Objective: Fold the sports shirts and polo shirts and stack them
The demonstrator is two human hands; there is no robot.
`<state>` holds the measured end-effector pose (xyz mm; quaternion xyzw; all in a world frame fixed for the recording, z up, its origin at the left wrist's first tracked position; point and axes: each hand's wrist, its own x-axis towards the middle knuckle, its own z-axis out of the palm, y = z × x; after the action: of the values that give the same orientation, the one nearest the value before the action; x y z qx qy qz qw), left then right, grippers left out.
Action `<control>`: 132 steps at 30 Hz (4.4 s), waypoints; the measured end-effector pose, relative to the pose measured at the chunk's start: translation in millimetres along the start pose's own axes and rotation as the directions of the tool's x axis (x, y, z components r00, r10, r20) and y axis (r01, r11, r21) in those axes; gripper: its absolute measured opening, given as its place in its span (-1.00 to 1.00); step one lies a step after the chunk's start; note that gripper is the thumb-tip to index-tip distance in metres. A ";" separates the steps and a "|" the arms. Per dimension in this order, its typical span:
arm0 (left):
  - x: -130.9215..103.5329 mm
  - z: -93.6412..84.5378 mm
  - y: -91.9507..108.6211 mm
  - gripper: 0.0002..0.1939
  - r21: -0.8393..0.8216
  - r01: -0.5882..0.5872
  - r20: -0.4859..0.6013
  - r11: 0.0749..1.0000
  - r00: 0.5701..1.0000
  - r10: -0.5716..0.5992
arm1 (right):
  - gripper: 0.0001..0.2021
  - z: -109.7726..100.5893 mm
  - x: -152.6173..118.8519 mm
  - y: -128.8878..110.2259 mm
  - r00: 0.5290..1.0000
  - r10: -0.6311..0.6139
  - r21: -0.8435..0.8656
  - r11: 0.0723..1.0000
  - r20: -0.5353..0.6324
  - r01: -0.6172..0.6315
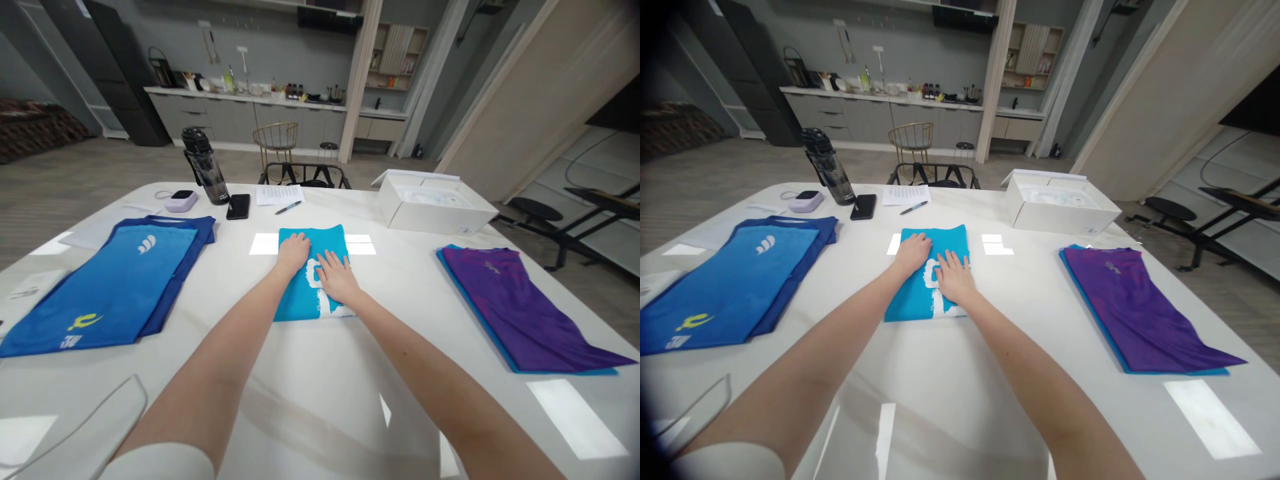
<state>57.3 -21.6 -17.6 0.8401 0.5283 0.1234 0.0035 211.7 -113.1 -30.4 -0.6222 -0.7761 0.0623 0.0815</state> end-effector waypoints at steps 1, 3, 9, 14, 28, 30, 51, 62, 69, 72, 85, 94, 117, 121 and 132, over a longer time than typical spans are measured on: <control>0.2 -0.7 4.5 -0.54 -0.003 0.041 0.010 0.999 0.999 -0.041 | -0.41 1.5 -8.8 -3.0 1.000 0.028 0.011 1.000 0.004 -0.028; -0.5 -2.0 15.6 -0.48 -0.020 0.140 0.055 0.990 0.989 -0.139 | -0.40 3.5 -23.8 -7.8 0.997 0.073 0.019 0.997 0.009 -0.073; -28.5 -0.8 55.6 -0.37 -0.076 0.378 0.190 0.923 0.914 -0.359 | -0.40 4.6 -44.6 -15.2 0.989 0.135 0.007 0.991 -0.055 -0.134; -85.3 2.2 68.6 -0.43 -0.090 0.166 0.064 0.982 0.985 -0.161 | -0.42 6.9 -45.6 -16.0 0.988 0.118 -0.015 0.993 -0.095 -0.120; -139.7 -2.5 51.5 -0.39 -0.025 0.063 0.032 0.998 0.998 -0.063 | -0.41 0.8 -80.8 -10.2 0.998 0.065 -0.025 0.998 -0.026 -0.065; -140.7 -3.9 52.5 -0.38 -0.025 0.064 0.043 0.998 0.997 -0.063 | -0.41 -2.0 -94.3 -6.9 0.999 0.038 -0.027 0.999 -0.011 -0.038; -235.1 -39.5 15.8 -0.31 -0.158 -0.037 0.274 0.987 0.958 0.080 | -0.33 -26.5 -186.6 4.7 0.990 0.017 0.040 0.999 0.139 -0.023; -218.1 -69.5 24.5 -0.54 -0.113 0.385 0.186 0.916 0.914 -0.361 | -0.48 -38.7 -158.1 16.0 0.870 0.487 0.207 0.846 0.075 -0.491; -196.2 -52.5 29.5 -0.51 -0.132 0.414 0.204 0.900 0.900 -0.384 | -0.54 -40.6 -138.9 9.1 0.869 0.476 0.113 0.864 0.139 -0.491; -199.9 -53.3 28.1 -0.54 -0.166 0.400 0.212 0.901 0.907 -0.363 | -0.58 -42.7 -143.6 9.4 0.883 0.449 0.120 0.878 0.137 -0.464; -288.2 -84.2 54.8 -0.36 -0.221 0.396 0.525 0.892 0.818 -0.233 | -0.64 -65.7 -248.1 2.0 0.883 0.294 0.156 0.916 0.366 -0.370; -304.6 -98.8 62.0 -0.39 -0.176 0.317 0.534 0.932 0.826 -0.180 | -0.59 -72.8 -279.2 12.1 0.875 0.259 0.233 0.898 0.409 -0.374; -99.6 -48.5 14.9 -0.70 -0.304 0.433 0.420 0.848 0.860 -0.289 | -0.78 -55.7 -80.4 57.8 0.944 0.325 0.423 0.848 0.061 -0.319; -104.0 -61.5 29.9 -0.71 -0.447 0.256 0.210 0.857 0.962 -0.178 | -0.77 -65.3 -107.0 65.8 0.947 0.272 0.610 0.784 -0.171 -0.115; -83.5 -116.8 141.4 -0.71 -0.546 -0.171 -0.056 0.820 0.984 0.168 | -0.73 -118.8 -223.0 98.3 0.765 0.485 0.748 0.664 -0.423 -0.007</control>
<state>123.6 -172.8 97.9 0.8470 0.3939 0.2716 0.2317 377.2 -309.9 55.5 -0.6330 -0.5268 0.1699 0.5413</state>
